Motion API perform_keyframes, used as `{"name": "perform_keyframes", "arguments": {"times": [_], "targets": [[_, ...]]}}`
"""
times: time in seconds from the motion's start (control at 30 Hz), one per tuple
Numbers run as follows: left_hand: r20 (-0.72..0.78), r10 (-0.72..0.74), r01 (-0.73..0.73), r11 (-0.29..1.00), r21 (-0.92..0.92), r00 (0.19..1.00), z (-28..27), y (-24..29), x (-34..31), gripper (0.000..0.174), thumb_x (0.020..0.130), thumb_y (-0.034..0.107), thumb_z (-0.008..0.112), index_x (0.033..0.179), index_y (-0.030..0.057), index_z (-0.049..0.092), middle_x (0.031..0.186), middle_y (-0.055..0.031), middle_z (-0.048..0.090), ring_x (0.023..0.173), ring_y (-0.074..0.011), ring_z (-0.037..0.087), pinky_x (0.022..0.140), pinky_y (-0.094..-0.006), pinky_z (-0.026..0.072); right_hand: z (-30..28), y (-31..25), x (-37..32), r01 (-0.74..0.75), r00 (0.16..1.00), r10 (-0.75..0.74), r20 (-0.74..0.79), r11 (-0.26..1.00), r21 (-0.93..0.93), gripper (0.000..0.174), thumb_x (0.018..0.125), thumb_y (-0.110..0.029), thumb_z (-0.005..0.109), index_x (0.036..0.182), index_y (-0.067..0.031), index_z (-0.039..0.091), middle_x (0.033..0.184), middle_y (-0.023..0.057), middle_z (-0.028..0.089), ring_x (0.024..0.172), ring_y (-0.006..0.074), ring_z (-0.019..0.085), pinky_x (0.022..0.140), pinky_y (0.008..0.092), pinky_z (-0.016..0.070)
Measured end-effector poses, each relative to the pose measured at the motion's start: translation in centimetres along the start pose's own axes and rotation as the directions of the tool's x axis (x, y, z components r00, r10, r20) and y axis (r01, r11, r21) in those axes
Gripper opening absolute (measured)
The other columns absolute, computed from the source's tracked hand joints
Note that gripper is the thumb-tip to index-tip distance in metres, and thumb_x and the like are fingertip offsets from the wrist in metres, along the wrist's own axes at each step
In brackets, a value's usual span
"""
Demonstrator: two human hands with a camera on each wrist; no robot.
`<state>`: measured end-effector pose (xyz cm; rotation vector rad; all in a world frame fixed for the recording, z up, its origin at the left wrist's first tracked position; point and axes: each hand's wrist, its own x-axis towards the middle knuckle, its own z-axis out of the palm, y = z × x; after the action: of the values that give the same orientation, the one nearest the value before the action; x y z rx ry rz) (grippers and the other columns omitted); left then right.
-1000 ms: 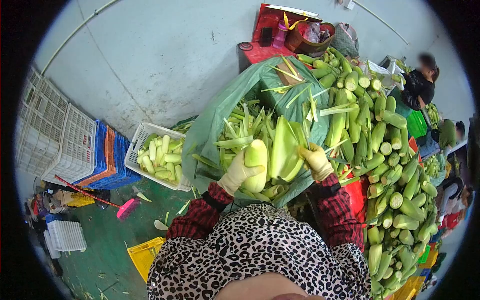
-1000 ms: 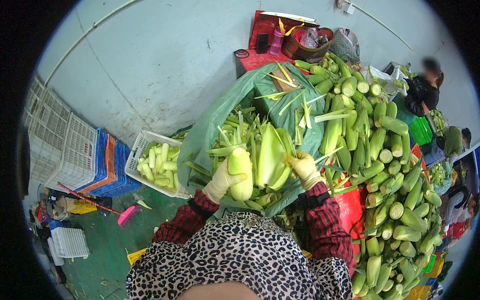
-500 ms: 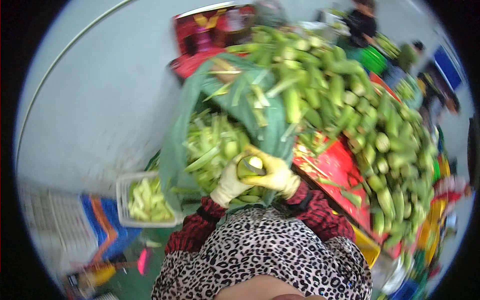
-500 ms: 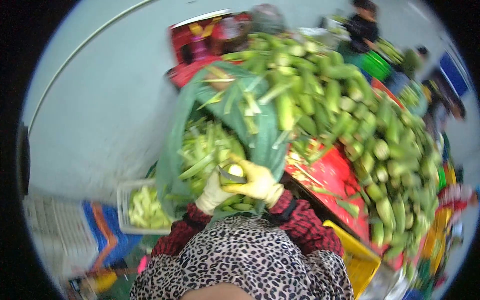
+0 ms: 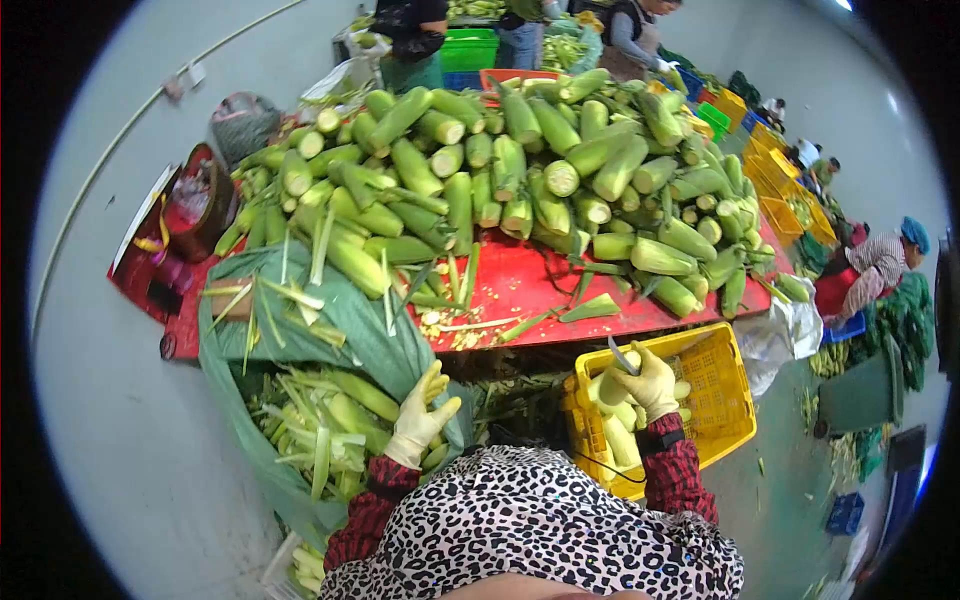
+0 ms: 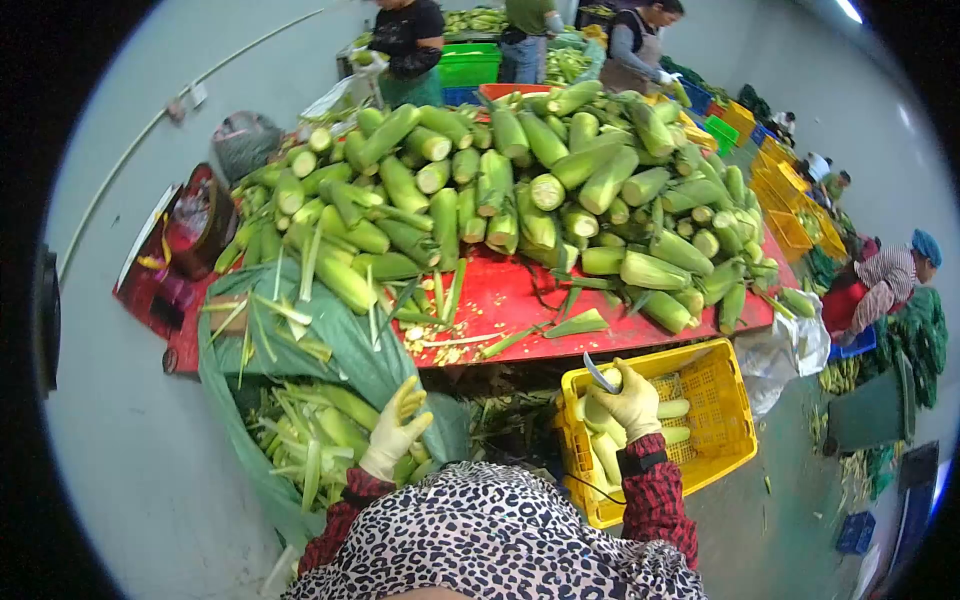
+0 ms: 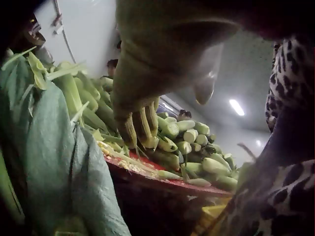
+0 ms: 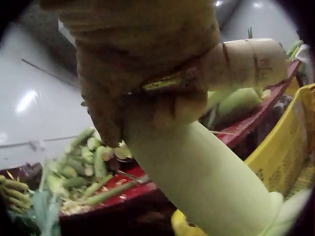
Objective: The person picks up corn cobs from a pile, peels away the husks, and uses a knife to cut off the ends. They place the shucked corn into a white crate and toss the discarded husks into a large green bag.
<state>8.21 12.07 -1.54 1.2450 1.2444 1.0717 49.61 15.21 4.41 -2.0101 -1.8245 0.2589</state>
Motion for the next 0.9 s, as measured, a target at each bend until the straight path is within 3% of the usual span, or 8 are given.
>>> {"name": "perform_keyframes", "arguments": {"times": [0.13,0.23,0.33,0.5,0.57,0.67,0.77,0.9], "targets": [[0.028,-0.056,0.057,0.998,-0.026,0.998,0.9,0.2,1.4,0.075,0.080,0.011,0.075,0.145,0.0055,0.037,0.127,-0.0168,0.057,0.116,-0.0240,0.056,0.101,-0.0362,0.0433,-0.5,1.6,3.9,-0.513,0.857,0.459,0.233,0.797,0.319,0.042,0.082,-0.042,0.070,0.105,-0.0064,0.070,0.081,0.0116,0.070,0.076,0.0216,0.067,0.075,0.0331,0.0523],[0.007,-0.101,0.101,0.995,-0.023,0.995,0.8,0.7,2.4,0.070,0.083,0.009,0.072,0.144,0.0053,0.037,0.127,-0.0171,0.056,0.116,-0.0232,0.055,0.100,-0.0353,0.0442,2.8,5.3,10.3,-0.184,0.950,0.277,-0.146,0.871,0.456,0.036,0.085,-0.034,0.069,0.107,-0.0053,0.069,0.082,0.0066,0.069,0.074,0.0133,0.063,0.072,0.0275,0.0498],[-0.038,-0.171,0.169,0.984,-0.056,0.985,0.4,1.8,2.4,0.068,0.085,0.008,0.069,0.144,0.0051,0.037,0.127,-0.0170,0.056,0.115,-0.0225,0.055,0.099,-0.0342,0.0449,1.8,3.1,17.4,-0.232,0.921,0.381,0.086,0.357,0.905,0.041,0.087,-0.030,0.069,0.115,-0.0012,0.063,0.076,0.0013,0.063,0.049,0.0058,0.046,0.043,0.0222,0.0346],[-0.098,-0.247,0.242,0.968,-0.066,0.964,0.3,0.5,2.5,0.066,0.086,0.008,0.068,0.144,0.0040,0.037,0.124,-0.0161,0.058,0.111,-0.0200,0.057,0.096,-0.0316,0.0455,1.8,-0.9,29.2,-0.173,0.886,0.447,-0.124,0.567,0.805,0.060,0.079,-0.040,0.075,0.122,-0.0008,0.060,0.090,0.0044,0.067,0.057,0.0077,0.052,0.049,0.0244,0.0423],[-0.116,-0.277,0.271,0.961,-0.063,0.954,0.6,1.0,2.2,0.065,0.087,0.008,0.066,0.145,0.0038,0.036,0.123,-0.0159,0.058,0.110,-0.0192,0.056,0.095,-0.0298,0.0452,4.0,0.1,34.6,-0.306,0.896,0.439,-0.069,0.721,0.621,0.083,0.070,-0.059,0.073,0.125,0.0003,0.057,0.108,0.0169,0.068,0.087,0.0272,0.068,0.077,0.0343,0.0513],[-0.143,-0.311,0.297,0.948,-0.110,0.940,1.0,0.3,2.4,0.065,0.087,0.009,0.067,0.144,0.0037,0.037,0.122,-0.0156,0.059,0.108,-0.0185,0.057,0.094,-0.0300,0.0458,4.5,-3.1,37.0,-0.343,0.880,0.457,-0.130,0.799,0.493,0.109,0.064,-0.063,0.074,0.140,0.0057,0.036,0.131,0.0255,0.055,0.122,0.0345,0.053,0.103,0.0370,0.0405],[-0.149,-0.346,0.330,0.936,-0.127,0.926,1.3,-1.2,2.2,0.066,0.085,0.012,0.070,0.143,0.0043,0.039,0.120,-0.0156,0.059,0.106,-0.0182,0.058,0.094,-0.0302,0.0463,6.3,-3.3,38.8,-0.385,0.833,0.542,-0.114,0.714,0.585,0.119,0.061,-0.063,0.077,0.144,0.0064,0.028,0.134,0.0285,0.050,0.126,0.0358,0.049,0.105,0.0371,0.0379],[-0.097,-0.349,0.341,0.936,-0.092,0.932,1.7,-1.9,2.8,0.066,0.085,0.012,0.071,0.143,0.0053,0.040,0.120,-0.0158,0.060,0.106,-0.0185,0.058,0.093,-0.0302,0.0464,7.8,-0.6,39.5,-0.233,0.902,0.428,-0.050,0.582,0.779,0.088,0.071,-0.054,0.075,0.131,0.0022,0.047,0.112,0.0207,0.063,0.096,0.0302,0.064,0.080,0.0367,0.0516]]}}
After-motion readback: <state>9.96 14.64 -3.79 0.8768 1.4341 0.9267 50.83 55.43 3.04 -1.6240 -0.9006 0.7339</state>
